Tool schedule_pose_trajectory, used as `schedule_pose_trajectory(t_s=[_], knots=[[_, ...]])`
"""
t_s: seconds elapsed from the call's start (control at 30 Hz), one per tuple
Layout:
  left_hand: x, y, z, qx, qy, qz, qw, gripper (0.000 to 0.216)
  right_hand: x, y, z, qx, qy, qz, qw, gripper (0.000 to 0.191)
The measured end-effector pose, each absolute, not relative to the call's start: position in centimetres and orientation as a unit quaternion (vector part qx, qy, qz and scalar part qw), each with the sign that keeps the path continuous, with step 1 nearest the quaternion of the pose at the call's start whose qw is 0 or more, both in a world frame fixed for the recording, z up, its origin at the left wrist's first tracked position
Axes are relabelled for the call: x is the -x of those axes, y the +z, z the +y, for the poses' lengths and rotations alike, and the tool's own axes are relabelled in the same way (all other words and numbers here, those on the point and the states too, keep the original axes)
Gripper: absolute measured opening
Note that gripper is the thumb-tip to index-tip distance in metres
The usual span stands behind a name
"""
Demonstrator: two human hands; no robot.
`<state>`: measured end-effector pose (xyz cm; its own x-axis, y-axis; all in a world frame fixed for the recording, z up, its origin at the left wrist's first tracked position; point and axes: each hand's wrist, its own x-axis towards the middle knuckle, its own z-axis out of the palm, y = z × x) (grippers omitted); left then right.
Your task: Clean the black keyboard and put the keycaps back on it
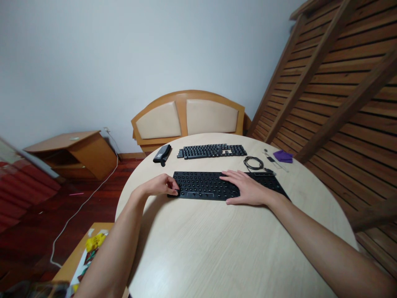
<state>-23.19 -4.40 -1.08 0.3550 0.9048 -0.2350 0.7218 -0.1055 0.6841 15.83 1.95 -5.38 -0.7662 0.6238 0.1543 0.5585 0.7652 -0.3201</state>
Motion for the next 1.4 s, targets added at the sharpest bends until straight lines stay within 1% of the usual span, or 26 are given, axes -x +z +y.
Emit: schedule_pose_trajectory(t_s=[0.43, 0.57, 0.83, 1.4], knots=[[23.63, -0.85, -4.31, -0.724, 0.12, 0.551, 0.397, 0.03, -15.78, -5.24, 1.8, 0.322, 0.122, -0.931, 0.123, 0.096], [23.62, -1.0, -4.22, -0.719, 0.118, 0.553, 0.404, 0.03, -15.69, -5.22, 1.76, 0.324, 0.119, -0.931, 0.118, 0.096], [23.46, -1.02, -4.1, -0.717, 0.114, 0.56, 0.398, 0.028, -15.87, -5.73, 2.08, 0.317, 0.128, -0.929, 0.14, 0.095], [23.39, -1.01, -4.07, -0.724, 0.111, 0.562, 0.385, 0.025, -15.77, -5.34, 1.95, 0.326, 0.12, -0.93, 0.119, 0.097]])
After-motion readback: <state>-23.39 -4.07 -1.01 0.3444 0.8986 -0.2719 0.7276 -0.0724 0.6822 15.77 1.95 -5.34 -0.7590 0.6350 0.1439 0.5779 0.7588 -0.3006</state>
